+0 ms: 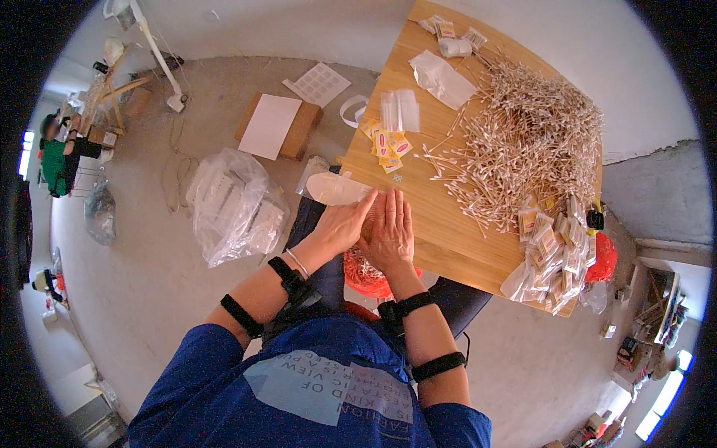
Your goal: The person sits at a wooden table and packs cotton swabs into small clear plastic bags. They pick up a bag, insert a bundle of swabs, and seal it before moving on to the next one. The process is repeated continuously with a large pile of swabs on the table.
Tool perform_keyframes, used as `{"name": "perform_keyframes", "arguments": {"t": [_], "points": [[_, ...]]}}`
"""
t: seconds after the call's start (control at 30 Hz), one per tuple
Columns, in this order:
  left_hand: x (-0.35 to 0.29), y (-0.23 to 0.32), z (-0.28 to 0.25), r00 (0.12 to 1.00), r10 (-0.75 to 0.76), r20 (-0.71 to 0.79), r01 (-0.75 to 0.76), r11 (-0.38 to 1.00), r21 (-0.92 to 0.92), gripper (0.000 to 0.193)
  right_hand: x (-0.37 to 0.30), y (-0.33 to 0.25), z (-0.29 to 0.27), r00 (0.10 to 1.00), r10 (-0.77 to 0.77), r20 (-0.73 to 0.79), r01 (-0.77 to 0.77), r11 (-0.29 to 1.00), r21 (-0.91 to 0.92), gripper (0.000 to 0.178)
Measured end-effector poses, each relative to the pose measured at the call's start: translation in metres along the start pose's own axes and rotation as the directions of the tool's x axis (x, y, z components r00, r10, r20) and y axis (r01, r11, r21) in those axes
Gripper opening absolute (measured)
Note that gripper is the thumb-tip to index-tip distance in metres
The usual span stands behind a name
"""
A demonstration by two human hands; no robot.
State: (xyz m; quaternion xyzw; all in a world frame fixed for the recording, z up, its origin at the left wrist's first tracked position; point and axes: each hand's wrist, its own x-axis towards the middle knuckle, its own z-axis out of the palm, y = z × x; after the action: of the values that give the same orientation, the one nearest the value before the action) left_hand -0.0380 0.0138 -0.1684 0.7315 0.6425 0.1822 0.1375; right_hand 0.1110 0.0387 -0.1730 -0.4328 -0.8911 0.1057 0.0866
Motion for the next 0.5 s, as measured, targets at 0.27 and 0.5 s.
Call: {"name": "perform_keyframes", "arguments": {"t": [0.27,0.5], "points": [[0.004,0.005,-0.014,0.990,-0.073,0.123,0.076,0.997,-0.018,0.044,-0.004,-0.002,-0.006,0.999,-0.007,0.033,0.006,0.999,0.032,0.088],[0.001,0.000,-0.007,0.965,-0.072,-0.251,-0.041,0.908,-0.418,0.044,-0.005,-0.006,0.002,1.000,0.017,0.017,-0.016,0.998,-0.067,0.086]]}}
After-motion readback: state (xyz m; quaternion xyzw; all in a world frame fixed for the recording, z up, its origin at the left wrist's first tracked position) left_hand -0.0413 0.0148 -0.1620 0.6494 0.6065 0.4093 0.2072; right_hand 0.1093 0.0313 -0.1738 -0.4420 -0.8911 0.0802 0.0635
